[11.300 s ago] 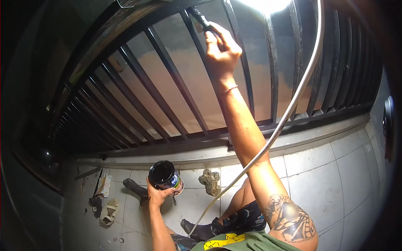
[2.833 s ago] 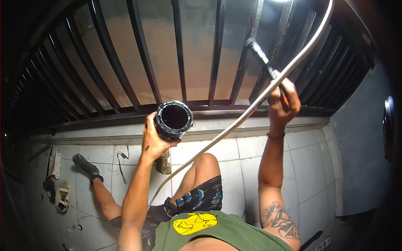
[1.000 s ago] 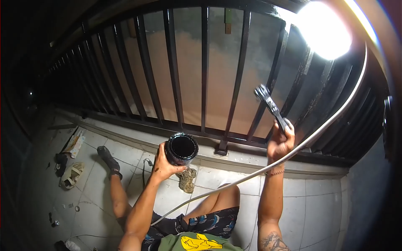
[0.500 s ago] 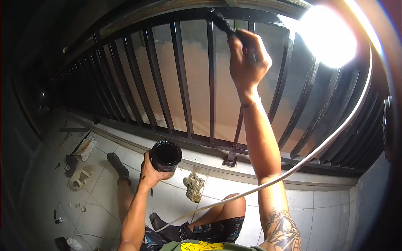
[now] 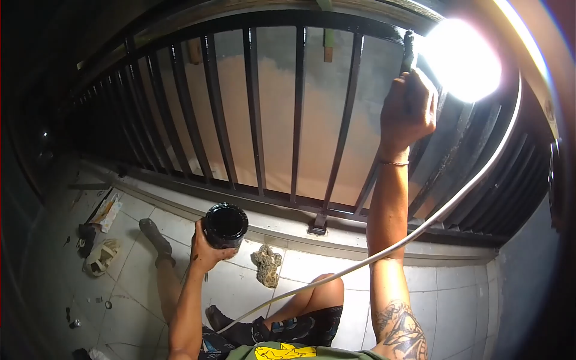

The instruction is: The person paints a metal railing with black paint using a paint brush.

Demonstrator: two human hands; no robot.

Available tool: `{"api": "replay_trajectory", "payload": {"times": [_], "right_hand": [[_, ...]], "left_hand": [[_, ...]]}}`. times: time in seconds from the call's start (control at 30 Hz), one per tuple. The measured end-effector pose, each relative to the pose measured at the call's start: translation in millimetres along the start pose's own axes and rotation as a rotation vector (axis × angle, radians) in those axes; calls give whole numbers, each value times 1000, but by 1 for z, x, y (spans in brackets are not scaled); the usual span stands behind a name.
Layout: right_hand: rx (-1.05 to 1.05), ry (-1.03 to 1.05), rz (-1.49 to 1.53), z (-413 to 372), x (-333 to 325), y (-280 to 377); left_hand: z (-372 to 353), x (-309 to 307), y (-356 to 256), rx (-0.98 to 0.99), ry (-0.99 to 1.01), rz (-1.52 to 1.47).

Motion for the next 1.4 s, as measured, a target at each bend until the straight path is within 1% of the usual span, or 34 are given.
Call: {"api": "replay_trajectory", "payload": {"times": [0.03, 0.13, 0.17, 0.27, 0.3, 0.33, 0.4, 0.43, 0.47, 0.5, 0.53, 0.6, 0.63, 0.7, 0.73, 0.8, 0.87, 1.0, 1.07, 1.1, 1.13, 1.17, 1.23, 1.27, 1.33, 1.4], "right_hand": [[-29, 41, -5, -4, 1, -2], [-95, 53, -53, -7, 6, 3], [-125, 98, -77, -9, 11, -1], [-103, 135, -122, -7, 21, -8], [-169, 76, -192, -3, 24, -8], [-173, 78, -197, -3, 27, -7], [-20, 224, -280, -6, 39, -8], [-101, 183, -200, -5, 44, 0], [-131, 286, -216, -9, 51, 8], [-157, 245, -195, -11, 58, 22], [-202, 272, -168, -13, 68, 35], [-108, 313, 88, -10, 71, 51], [-110, 312, 86, -6, 69, 55], [-86, 230, 292, -1, 62, 61], [-122, 139, 227, 2, 60, 53], [-127, 212, 52, 5, 49, 30], [-128, 134, -62, 7, 30, 8], [-138, 82, -101, 0, 14, -9], [-75, 94, -156, -8, 19, -10], [-35, 160, -120, -13, 25, -4], [-128, 160, -111, -15, 31, 13], [-153, 220, -43, -24, 41, 21], [-89, 207, 30, -32, 57, 49], [-120, 198, 110, -30, 61, 57], [-50, 184, 269, -25, 56, 64], [-54, 184, 308, -23, 43, 70]], "left_hand": [[0, -2, -1, -13, -9, -8], [0, -6, -2, -3, -17, -11], [-2, -9, -3, -22, -20, -18], [-4, -13, -3, -63, -34, 7], [-4, -14, -1, -80, -51, 37], [-4, -14, 2, -79, -45, 34], [-5, -17, 11, -74, -65, 47], [-6, -17, 11, -75, -56, 44], [-6, -17, 10, -63, -58, 34], [-6, -16, 8, -48, -63, 24], [-6, -15, 7, -48, -54, 22], [-6, -16, 6, -65, -63, 29], [-5, -15, 7, -64, -62, 28], [-6, -15, 9, -50, -55, 0], [-6, -15, 8, -53, -60, -1], [-6, -14, 3, -59, -45, -4], [-8, -16, 10, -51, -52, 9], [-8, -17, 11, -45, -36, -23], [-9, -19, 13, -55, -52, 24], [-9, -20, 14, -64, -65, 70], [-10, -20, 13, -67, -66, 69], [-10, -20, 11, -60, -69, 51], [-11, -20, 10, -53, -65, 35], [-11, -20, 13, -56, -74, 29], [-12, -23, 10, -61, -85, 31], [-11, -25, 5, -82, -94, 84]]}}
Point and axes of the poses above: each hand's wrist, its own z-axis towards the middle knuckle, its own x-axis out of the palm, y = z × x, the point moved 5 cm from there along z, towards the middle knuckle, and after that the axes turned 1 degree about -y, right-handed, at the moved point
